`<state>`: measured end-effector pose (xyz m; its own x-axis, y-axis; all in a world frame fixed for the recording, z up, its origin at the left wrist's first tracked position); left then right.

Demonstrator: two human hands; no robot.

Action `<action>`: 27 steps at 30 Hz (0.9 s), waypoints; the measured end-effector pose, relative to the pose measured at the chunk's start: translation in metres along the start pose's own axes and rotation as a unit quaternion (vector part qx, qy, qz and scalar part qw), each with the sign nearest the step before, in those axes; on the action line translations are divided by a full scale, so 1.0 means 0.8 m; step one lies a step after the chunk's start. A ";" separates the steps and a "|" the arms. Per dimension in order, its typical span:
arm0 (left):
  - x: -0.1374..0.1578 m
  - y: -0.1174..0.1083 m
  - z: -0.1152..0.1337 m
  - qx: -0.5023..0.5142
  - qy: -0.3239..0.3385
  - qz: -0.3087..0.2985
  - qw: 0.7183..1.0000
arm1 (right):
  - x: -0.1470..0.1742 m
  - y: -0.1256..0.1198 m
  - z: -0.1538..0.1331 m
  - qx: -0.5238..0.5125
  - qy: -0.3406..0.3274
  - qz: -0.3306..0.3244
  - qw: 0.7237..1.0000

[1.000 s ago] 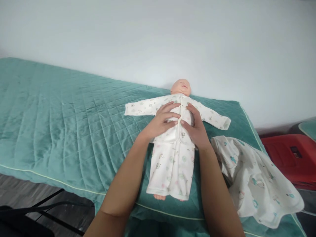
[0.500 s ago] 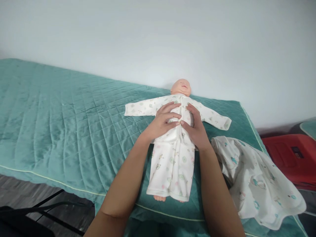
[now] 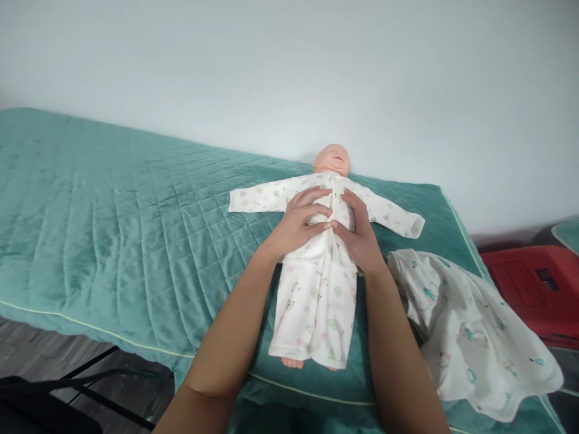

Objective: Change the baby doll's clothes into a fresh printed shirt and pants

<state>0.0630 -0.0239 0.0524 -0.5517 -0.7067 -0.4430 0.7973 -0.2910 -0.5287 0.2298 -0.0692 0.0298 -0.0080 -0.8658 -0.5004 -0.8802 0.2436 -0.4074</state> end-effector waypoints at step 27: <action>0.000 -0.006 -0.007 0.084 -0.036 -0.012 0.996 | -0.001 0.000 -0.001 -0.020 0.029 0.012 0.999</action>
<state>0.0579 -0.0191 0.0504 -0.5566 -0.7412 -0.3753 0.8172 -0.4073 -0.4077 0.2293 -0.0688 0.0311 -0.0554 -0.8840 -0.4643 -0.8980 0.2474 -0.3639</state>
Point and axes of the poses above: each hand's wrist, its own x-axis away from the middle knuckle, its own y-axis out of the palm, z = x × y, the point moved 4 cm from there along -x, towards the middle knuckle, and after that the axes turned 2 degrees about -y, right-handed, at the moved point
